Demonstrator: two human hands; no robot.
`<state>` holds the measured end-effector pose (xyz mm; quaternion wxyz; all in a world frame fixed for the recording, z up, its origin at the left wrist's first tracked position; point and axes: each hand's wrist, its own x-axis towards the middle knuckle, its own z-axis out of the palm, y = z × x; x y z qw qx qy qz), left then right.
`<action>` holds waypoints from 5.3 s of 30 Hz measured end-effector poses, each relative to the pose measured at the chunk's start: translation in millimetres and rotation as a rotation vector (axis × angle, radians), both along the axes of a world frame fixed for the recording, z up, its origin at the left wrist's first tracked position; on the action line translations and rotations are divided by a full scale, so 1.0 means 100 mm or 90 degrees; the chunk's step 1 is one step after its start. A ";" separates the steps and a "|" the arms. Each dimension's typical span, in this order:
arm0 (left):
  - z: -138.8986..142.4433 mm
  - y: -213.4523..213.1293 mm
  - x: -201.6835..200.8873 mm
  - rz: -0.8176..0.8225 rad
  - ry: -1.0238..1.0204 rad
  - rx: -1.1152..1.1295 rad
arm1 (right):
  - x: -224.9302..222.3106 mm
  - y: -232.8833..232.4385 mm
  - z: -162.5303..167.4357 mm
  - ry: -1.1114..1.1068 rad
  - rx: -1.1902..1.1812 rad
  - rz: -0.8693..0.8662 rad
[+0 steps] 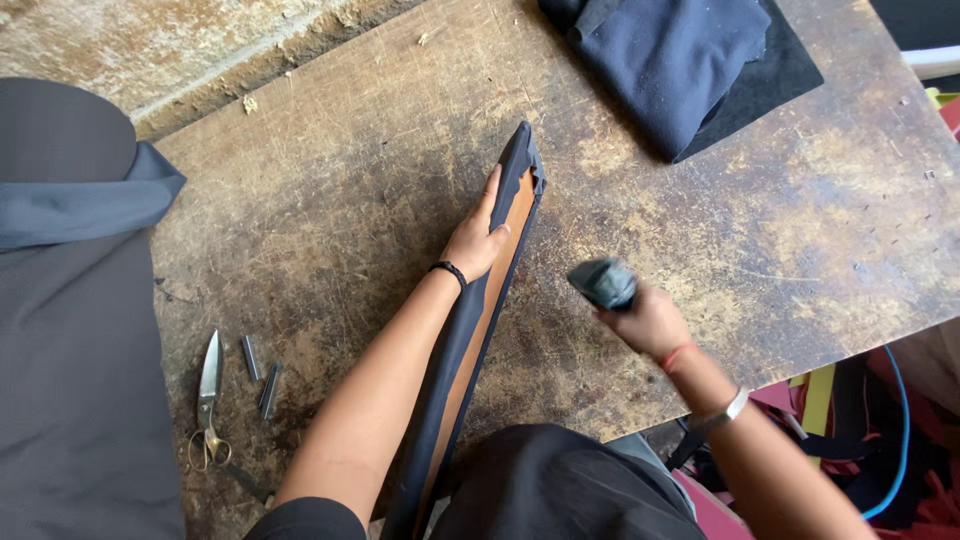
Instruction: The person staples dark fabric onto a long wooden board using a pneumatic nail gun, folding the fabric over the board edges and pressing it flat. They briefly gather more fabric from a pile on the floor, then continue folding and stapling the fabric along the board.
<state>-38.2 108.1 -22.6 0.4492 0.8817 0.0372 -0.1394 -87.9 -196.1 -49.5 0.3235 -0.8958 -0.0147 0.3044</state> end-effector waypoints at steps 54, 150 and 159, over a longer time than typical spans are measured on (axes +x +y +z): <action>-0.60 0.14 -1.49 -0.015 -0.124 -0.379 | -0.58 2.00 -0.22 -0.243 0.617 -0.534; -0.74 0.08 -1.58 0.043 -0.094 -0.369 | -0.69 2.06 -0.10 -0.234 0.596 -0.541; -0.58 0.09 -1.48 -0.135 -0.272 -0.058 | -0.69 2.07 -0.20 -0.210 0.662 -0.539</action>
